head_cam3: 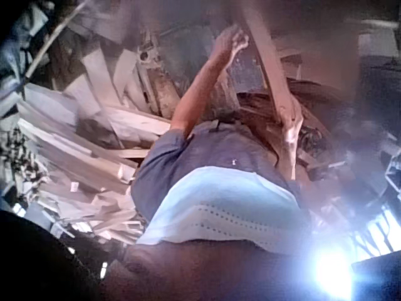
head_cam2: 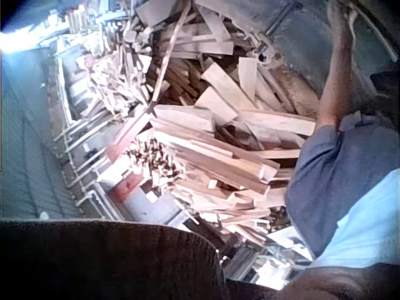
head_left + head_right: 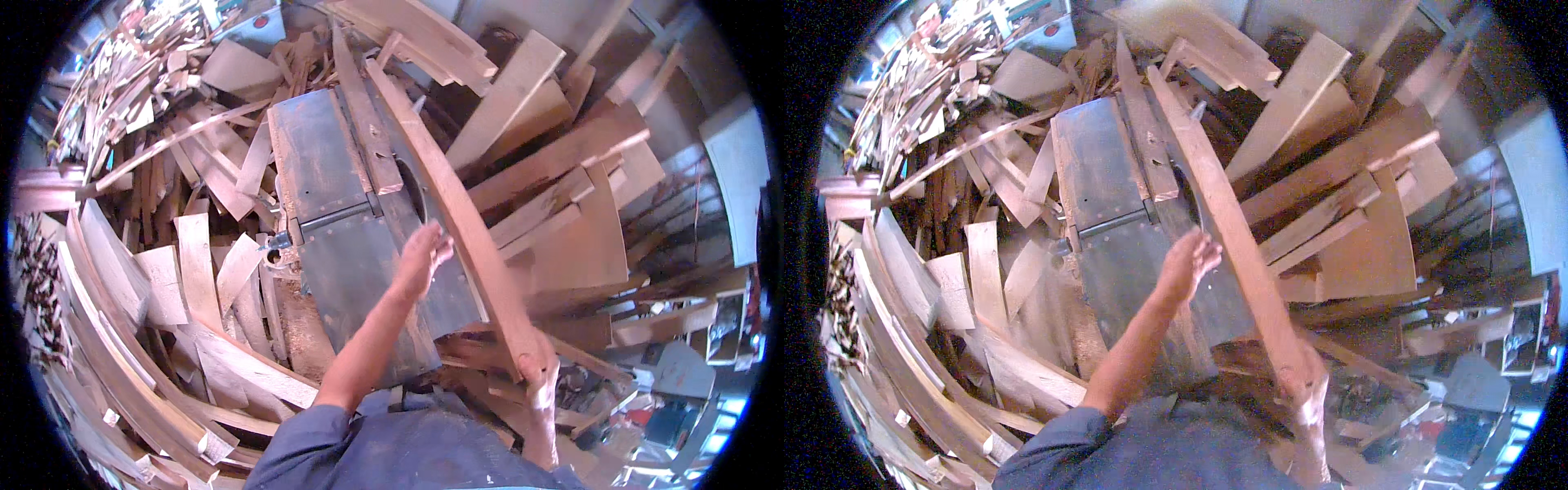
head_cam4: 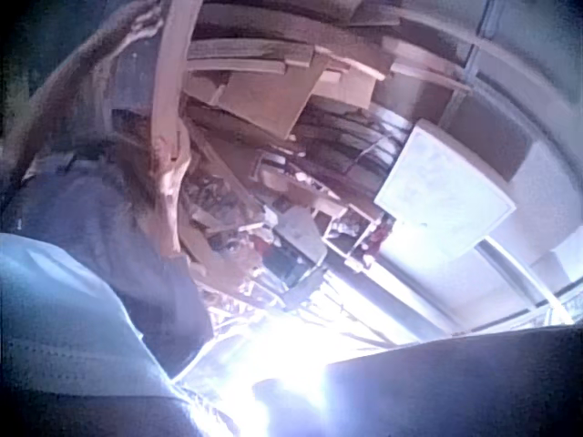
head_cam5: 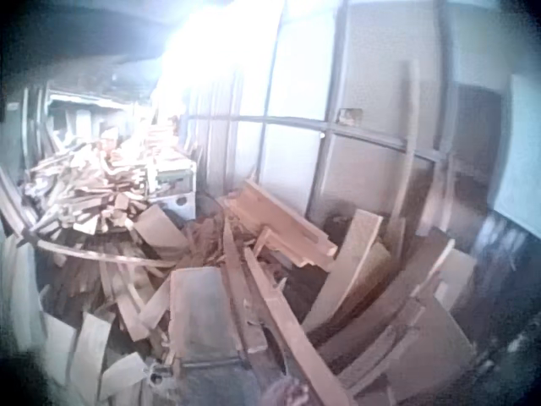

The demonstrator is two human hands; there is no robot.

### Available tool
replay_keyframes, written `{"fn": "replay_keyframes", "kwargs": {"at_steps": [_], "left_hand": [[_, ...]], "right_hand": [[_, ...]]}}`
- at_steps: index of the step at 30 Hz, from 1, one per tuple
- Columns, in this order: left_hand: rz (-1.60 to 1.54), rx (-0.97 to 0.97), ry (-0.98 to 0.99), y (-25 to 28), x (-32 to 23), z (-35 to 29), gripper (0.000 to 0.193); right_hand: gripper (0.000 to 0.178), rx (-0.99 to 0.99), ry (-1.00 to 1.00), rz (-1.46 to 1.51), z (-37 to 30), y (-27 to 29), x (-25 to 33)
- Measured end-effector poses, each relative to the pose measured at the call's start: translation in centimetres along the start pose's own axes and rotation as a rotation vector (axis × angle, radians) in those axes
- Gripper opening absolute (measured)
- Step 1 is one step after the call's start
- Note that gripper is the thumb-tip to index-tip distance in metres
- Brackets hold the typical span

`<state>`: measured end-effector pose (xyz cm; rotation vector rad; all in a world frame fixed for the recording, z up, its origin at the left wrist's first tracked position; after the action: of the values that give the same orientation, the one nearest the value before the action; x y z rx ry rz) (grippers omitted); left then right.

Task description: The person selects a piece of wood from a pile and uses a cordless drill to make a hole in it. They then move to a table saw and cut several pieces of wood, including a long plank and smaller offcuts. The person also uses a tape measure to measure a piece of wood.

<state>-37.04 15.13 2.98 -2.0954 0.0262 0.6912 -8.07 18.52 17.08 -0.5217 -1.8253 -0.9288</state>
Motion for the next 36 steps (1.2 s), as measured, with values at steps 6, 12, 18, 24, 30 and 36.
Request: {"fn": "replay_keyframes", "kwargs": {"at_steps": [6, 12, 18, 24, 30, 36], "left_hand": [[-0.108, -0.132, -0.004, -1.3, 1.1, 6.0, 0.06], [0.068, -0.19, -0.004, -2.3, 8.8, -1.4, 0.052], [0.343, -0.134, -0.131, -7.3, 14.9, -11.1, 0.047], [0.281, 0.049, -0.153, -4.2, 15.4, -17.0, 0.077], [0.021, 0.193, -0.371, -2.8, 8.2, -18.9, 0.081], [-0.181, -0.045, -0.384, 4.0, 8.7, -22.9, 0.077]], "right_hand": [[0.101, -0.074, 0.015, 0.196, -10.1, 1.9, -4.4], [0.103, -0.111, 0.042, 0.415, -16.2, 8.2, -18.2], [0.064, -0.268, -0.165, 0.734, -20.9, 12.8, -35.0], [0.04, -0.195, -0.377, 1.078, -19.8, 13.3, -45.4], [0.049, -0.061, -0.65, 0.802, -18.7, 12.4, -40.6], [0.057, 0.112, -0.72, 0.673, -17.2, 11.4, -43.5]]}}
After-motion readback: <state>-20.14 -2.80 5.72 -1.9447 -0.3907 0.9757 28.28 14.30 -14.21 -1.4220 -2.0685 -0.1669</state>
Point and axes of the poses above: each hand's wrist, its own z-axis towards the middle knuckle, its own y-axis out of the back of the hand, x = y × z, the point moved 2 cm from there along z, towards the middle knuckle, and after that the axes turned 8 degrees about y, right-handed, at the moved point
